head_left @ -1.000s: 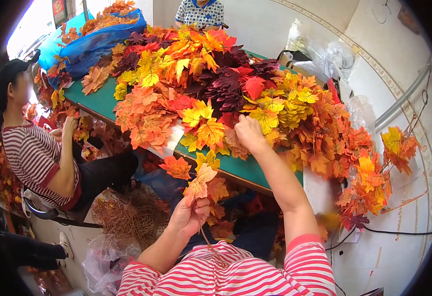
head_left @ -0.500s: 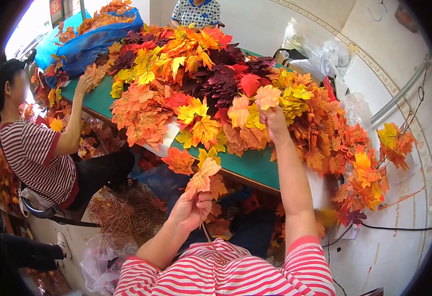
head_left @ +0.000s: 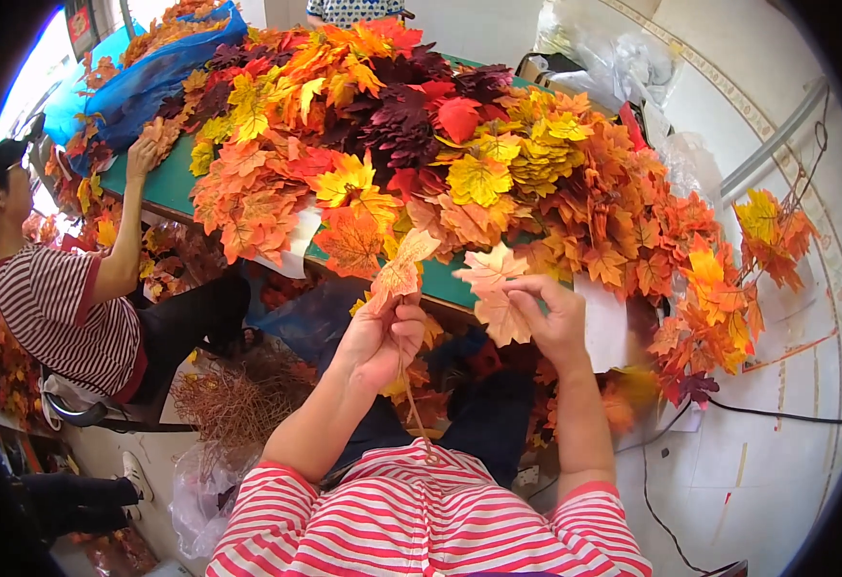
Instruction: The person assembles a garland by attaching individual artificial maple leaves to plastic stems by hand.
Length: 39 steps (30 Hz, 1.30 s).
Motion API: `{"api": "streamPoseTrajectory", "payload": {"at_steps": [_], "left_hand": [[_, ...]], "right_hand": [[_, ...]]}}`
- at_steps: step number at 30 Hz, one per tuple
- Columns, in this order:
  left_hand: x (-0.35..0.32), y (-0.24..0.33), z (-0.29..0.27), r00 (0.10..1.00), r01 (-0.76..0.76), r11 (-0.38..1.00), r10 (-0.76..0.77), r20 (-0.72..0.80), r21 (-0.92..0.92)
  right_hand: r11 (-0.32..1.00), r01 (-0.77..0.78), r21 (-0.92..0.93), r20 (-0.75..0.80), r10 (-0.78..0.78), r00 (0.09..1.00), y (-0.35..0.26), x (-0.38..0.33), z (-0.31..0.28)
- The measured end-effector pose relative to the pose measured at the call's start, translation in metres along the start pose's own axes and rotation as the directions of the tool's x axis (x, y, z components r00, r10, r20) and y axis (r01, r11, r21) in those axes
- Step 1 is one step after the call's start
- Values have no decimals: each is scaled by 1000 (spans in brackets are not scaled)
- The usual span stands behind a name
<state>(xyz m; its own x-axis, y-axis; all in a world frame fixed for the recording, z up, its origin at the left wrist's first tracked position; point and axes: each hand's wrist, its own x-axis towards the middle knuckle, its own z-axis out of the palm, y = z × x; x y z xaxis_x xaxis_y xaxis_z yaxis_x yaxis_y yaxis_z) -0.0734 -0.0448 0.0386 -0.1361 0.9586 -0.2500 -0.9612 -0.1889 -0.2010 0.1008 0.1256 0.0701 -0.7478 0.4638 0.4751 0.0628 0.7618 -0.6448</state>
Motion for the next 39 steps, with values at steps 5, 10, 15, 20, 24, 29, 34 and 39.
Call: {"api": "streamPoseTrajectory", "payload": {"at_steps": [5,10,15,20,24,29,34,39], "left_hand": [[11,-12,3,999,-30,995,31,-18,99],[16,-12,-5,998,-29,974,39,-39,226],[19,-9,-8,999,-4,966,13,-33,258],[21,-11,-3,991,19,955,22,-133,296],[21,-14,-1,984,-13,928,78,-159,372],[22,-13,-1,969,-33,878,145,-198,477],[20,-16,2,967,-36,882,150,-208,470],[20,-17,-2,962,-64,861,187,-198,504]], "right_hand": [[868,-286,405,-55,336,940,-3,-24,10],[791,-225,569,58,235,970,6,-30,15],[840,-108,532,39,103,994,-6,-20,31],[967,53,251,63,-71,995,-12,-3,47],[846,-304,438,64,308,949,-20,-3,62],[903,-259,344,6,274,962,-32,3,61],[919,-234,316,-35,258,966,-38,5,59],[974,-149,173,-69,163,984,-36,5,59]]}}
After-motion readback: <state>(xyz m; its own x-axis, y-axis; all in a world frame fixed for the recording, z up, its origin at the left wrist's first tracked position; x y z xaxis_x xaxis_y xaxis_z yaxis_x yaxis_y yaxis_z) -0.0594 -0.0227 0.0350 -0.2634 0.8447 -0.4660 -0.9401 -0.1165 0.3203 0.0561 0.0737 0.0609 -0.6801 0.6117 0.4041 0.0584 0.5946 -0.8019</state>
